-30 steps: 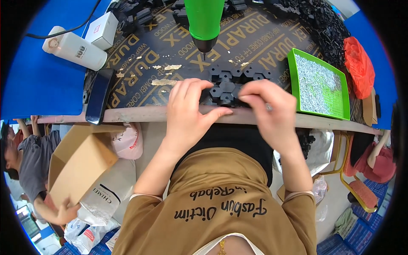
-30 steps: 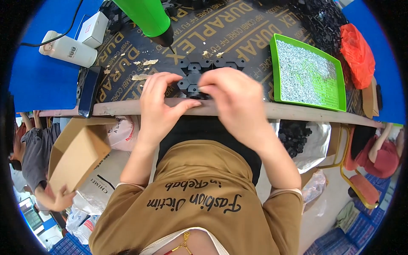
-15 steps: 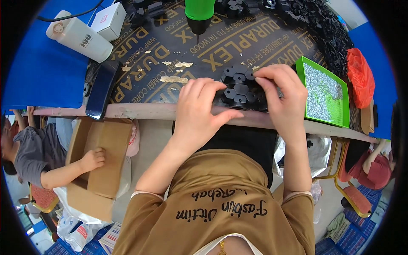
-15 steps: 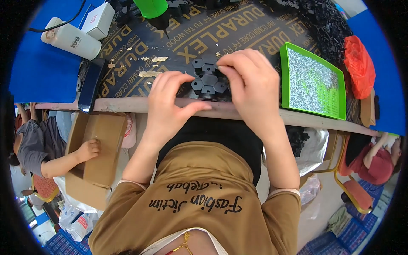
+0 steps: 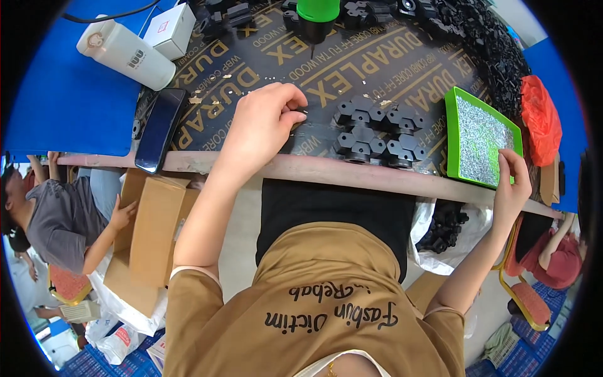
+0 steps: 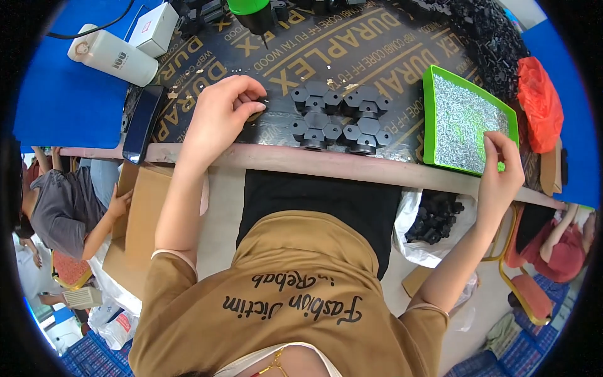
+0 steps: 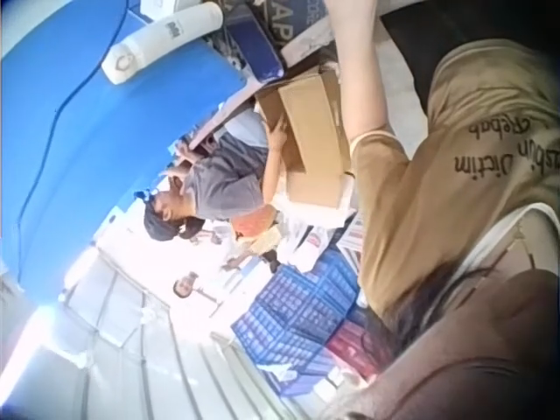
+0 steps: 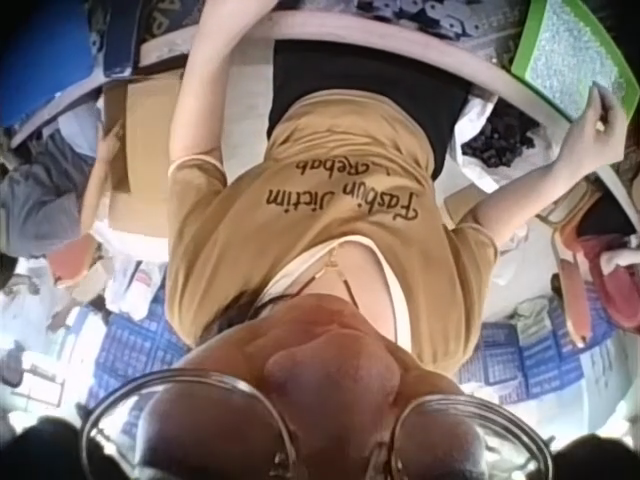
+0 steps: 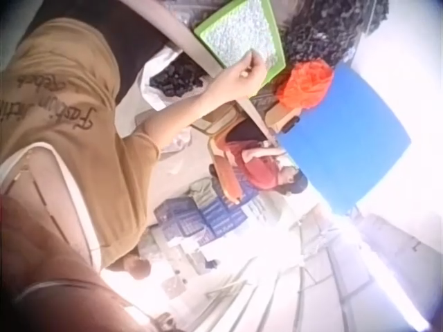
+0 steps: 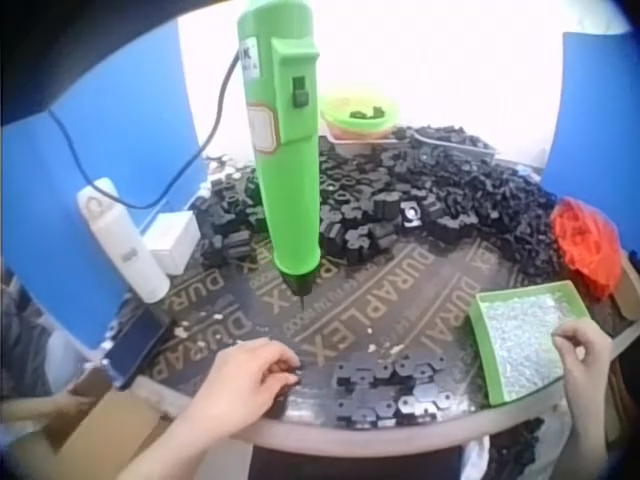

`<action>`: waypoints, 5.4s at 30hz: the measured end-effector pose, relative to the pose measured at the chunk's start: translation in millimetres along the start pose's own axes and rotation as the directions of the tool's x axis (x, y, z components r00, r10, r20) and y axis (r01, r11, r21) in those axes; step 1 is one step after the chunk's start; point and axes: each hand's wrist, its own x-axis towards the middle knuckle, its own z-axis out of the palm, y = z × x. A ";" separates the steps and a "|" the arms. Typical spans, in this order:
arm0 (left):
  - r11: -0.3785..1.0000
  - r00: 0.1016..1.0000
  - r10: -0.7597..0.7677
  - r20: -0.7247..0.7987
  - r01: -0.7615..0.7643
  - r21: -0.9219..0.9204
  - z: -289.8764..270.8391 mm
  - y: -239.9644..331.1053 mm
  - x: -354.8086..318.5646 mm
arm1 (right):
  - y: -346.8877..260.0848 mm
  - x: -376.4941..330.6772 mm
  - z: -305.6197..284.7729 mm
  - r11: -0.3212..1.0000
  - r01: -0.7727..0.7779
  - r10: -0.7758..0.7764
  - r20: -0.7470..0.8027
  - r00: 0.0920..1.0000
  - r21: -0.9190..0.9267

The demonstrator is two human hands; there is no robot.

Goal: Assembling small black plastic components using hands and an electric screwdriver at a workbench.

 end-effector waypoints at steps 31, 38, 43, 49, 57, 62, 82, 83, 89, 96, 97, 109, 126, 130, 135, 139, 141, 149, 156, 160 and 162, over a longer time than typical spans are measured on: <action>0.924 0.921 0.382 -0.080 -0.378 0.063 14.1 38.9 -9.9 | -15.8 -0.3 27.1 0.999 0.029 -0.036 0.190 0.981 0.040; 0.873 0.897 0.442 -0.018 -0.425 0.241 9.8 43.6 -10.6 | -16.3 -0.7 25.4 0.998 0.040 -0.047 0.174 0.984 0.043; 0.871 0.870 0.485 -0.090 -0.472 0.140 10.7 41.4 -9.8 | -12.5 0.6 21.0 0.999 0.043 -0.049 0.181 0.982 0.033; 0.776 0.775 0.631 -0.028 -0.630 0.042 28.8 93.8 50.4 | -30.2 16.1 6.3 0.998 0.052 -0.030 0.484 0.874 -0.032; 0.699 0.627 0.619 0.473 -0.714 0.032 139.2 169.8 98.9 | -18.1 12.5 10.2 1.000 -0.005 0.005 0.473 0.881 0.000; 0.684 0.629 0.564 0.535 -0.719 0.125 146.4 172.7 96.2 | -9.9 10.6 4.3 1.000 -0.023 0.020 0.454 0.891 0.003; 0.764 0.999 0.032 0.008 -0.019 -0.645 -2.9 76.9 0.4 | -67.6 4.3 38.0 0.933 0.251 -0.272 0.049 0.961 0.257; 0.718 0.999 -0.022 -0.042 -0.014 -0.696 1.4 59.2 -8.1 | -84.4 2.9 50.8 0.918 0.273 -0.302 0.060 0.951 0.288; 0.613 0.969 -0.179 -0.172 -0.027 -0.790 29.8 15.6 -19.2 | -119.7 11.8 99.7 0.847 0.504 -0.523 0.094 0.847 0.168; 0.566 0.991 -0.130 -0.040 0.041 -0.823 35.8 16.1 -11.8 | -126.1 11.5 108.2 0.816 0.578 -0.570 0.199 0.797 0.020; 0.565 0.990 -0.130 -0.045 0.037 -0.824 36.5 17.1 -12.5 | -126.2 10.3 107.1 0.812 0.583 -0.575 0.199 0.794 0.020; 0.555 0.974 -0.164 -0.159 -0.042 -0.831 31.8 19.7 -21.3 | -132.9 5.4 95.4 0.862 0.498 -0.506 0.226 0.832 0.097; 0.057 0.986 -0.016 0.167 0.167 -0.984 18.2 47.4 -30.9 | -173.9 -6.0 90.7 0.683 0.280 -0.452 0.089 0.888 0.674; 0.070 0.992 -0.024 0.127 0.128 -0.989 15.4 46.8 -30.8 | -174.7 -2.4 96.9 0.717 0.327 -0.454 0.057 0.889 0.616; 0.584 0.984 -0.167 -0.066 0.045 -0.811 17.8 30.3 -31.9 | -161.1 22.7 117.6 0.852 0.371 -0.451 0.158 0.878 0.370; 0.860 0.990 -0.096 -0.106 0.029 -0.509 20.7 28.7 -37.4 | -156.4 25.6 133.5 0.814 0.542 -0.579 0.221 0.785 0.208; 0.899 0.986 -0.072 -0.152 -0.002 -0.438 23.8 28.5 -39.7 | -159.1 25.9 132.6 0.793 0.581 -0.609 0.244 0.754 0.183; 0.954 0.984 -0.017 -0.176 -0.037 -0.296 29.8 33.5 -41.7 | -166.6 68.9 112.2 0.720 0.277 -0.440 0.110 0.891 0.636; 0.986 0.967 0.141 -0.211 -0.119 0.114 46.9 40.1 -38.4 | -239.8 122.4 112.0 0.372 0.017 -0.576 0.216 0.789 0.928; 0.981 0.958 0.170 -0.231 -0.144 0.127 56.4 43.4 -34.2 | -222.0 102.2 89.8 0.295 -0.044 -0.387 0.161 0.908 0.954; 0.981 0.962 0.150 -0.227 -0.115 0.159 52.7 37.1 -37.0 | -231.8 81.9 94.0 0.238 -0.022 -0.265 0.087 0.960 0.971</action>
